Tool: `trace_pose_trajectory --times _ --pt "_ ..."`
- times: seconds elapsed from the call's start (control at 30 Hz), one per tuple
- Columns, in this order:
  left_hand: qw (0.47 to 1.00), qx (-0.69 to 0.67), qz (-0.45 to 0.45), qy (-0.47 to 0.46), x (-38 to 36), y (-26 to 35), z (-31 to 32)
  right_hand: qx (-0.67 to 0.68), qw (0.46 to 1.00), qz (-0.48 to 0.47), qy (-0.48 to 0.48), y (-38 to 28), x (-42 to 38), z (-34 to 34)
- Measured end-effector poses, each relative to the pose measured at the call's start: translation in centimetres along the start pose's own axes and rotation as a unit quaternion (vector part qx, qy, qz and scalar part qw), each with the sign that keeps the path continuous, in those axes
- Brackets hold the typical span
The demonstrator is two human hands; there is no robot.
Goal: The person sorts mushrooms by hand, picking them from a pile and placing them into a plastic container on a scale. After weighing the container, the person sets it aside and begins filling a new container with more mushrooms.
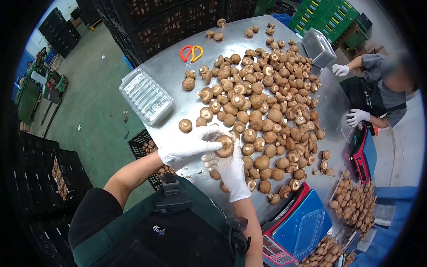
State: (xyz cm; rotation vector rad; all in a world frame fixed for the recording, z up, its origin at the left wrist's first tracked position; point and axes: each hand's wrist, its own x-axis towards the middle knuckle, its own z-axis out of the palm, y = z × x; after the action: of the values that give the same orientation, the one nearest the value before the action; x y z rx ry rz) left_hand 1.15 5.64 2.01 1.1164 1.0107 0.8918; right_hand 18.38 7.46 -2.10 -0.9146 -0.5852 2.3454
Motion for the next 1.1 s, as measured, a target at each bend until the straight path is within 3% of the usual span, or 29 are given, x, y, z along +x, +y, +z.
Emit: trace_pose_trajectory --times 0.1,0.13,0.17,0.2,0.23,0.3,0.37,0.47,0.5,0.57,0.6,0.63,0.7,0.73,0.77,0.83,0.9,0.93,0.97,1.0,1.1 --pt "0.996 -0.08 -0.045 0.002 0.2 -0.9 0.4 -0.008 1.0 0.011 0.021 -0.3 -0.3 0.8" --pt "0.999 -0.004 0.019 0.03 0.3 -0.8 0.5 -0.035 0.999 -0.003 -0.014 -0.5 -0.2 0.3" --pt "0.999 -0.004 0.02 0.031 0.2 -1.0 0.5 -0.036 0.999 -0.003 -0.015 -0.3 -0.4 0.3" --pt "0.996 0.046 0.013 0.07 0.2 -1.3 0.6 -0.199 0.976 -0.074 0.051 -0.1 -0.5 0.4" --pt "0.99 0.095 0.006 0.108 0.1 -1.4 0.6 -0.354 0.917 -0.142 0.116 0.1 -0.6 0.6" --pt "0.989 0.125 0.007 0.083 0.0 -1.5 0.2 -0.33 0.918 -0.159 0.153 0.3 -0.5 0.6" --pt "0.986 0.155 0.006 0.058 -0.2 -2.0 0.1 -0.473 0.805 -0.316 0.166 1.0 -0.3 0.1" --pt "0.996 0.069 0.015 0.06 -0.5 -2.7 0.0 -0.453 0.831 -0.24 0.214 1.7 0.0 -1.4" --pt "0.997 0.056 0.015 0.056 -0.7 -2.5 -0.1 -0.453 0.831 -0.24 0.215 1.4 -0.2 -1.2" --pt "0.998 0.043 0.015 0.052 -0.8 -2.7 -0.7 -0.37 0.886 -0.221 0.172 0.5 -0.5 -0.6" --pt "0.994 0.028 -0.007 0.102 -0.6 -3.2 -1.4 -0.361 0.881 -0.247 0.177 0.7 -0.2 -1.4" --pt "0.988 0.012 -0.031 0.151 -0.6 -3.3 -2.2 -0.405 0.863 -0.22 0.206 -0.1 -0.9 -1.1" --pt "0.979 0.031 -0.001 0.203 -0.2 -2.7 -4.7 -0.568 0.678 -0.402 0.236 -0.4 -0.7 -2.7" --pt "0.933 0.204 0.049 0.291 0.2 -3.0 -5.5 -0.622 0.621 -0.417 0.233 -1.0 -1.0 -3.5" --pt "0.849 0.369 0.098 0.365 0.7 -3.7 -6.2 -0.681 0.568 -0.393 0.244 -1.2 -1.3 -4.1" --pt "0.825 0.425 0.125 0.352 1.4 -5.0 -7.4 -0.741 0.505 -0.359 0.261 -0.9 -1.5 -3.7" --pt "0.816 0.501 0.088 0.275 1.6 -6.1 -7.3 -0.826 0.438 -0.29 0.204 -0.1 -1.5 -4.2" --pt "0.836 0.489 0.098 0.229 1.6 -6.8 -7.1 -0.849 0.434 -0.246 0.174 0.8 -1.5 -4.7" --pt "0.848 0.484 0.065 0.206 1.2 -7.7 -6.7 -0.853 0.423 -0.249 0.176 1.5 -1.7 -5.2" --pt "0.843 0.497 0.086 0.187 0.7 -7.7 -6.4 -0.851 0.431 -0.246 0.173 1.5 -2.2 -5.1" --pt "0.84 0.517 0.083 0.145 -0.9 -7.2 -5.3 -0.814 0.495 -0.256 0.164 1.4 -3.8 -5.2"
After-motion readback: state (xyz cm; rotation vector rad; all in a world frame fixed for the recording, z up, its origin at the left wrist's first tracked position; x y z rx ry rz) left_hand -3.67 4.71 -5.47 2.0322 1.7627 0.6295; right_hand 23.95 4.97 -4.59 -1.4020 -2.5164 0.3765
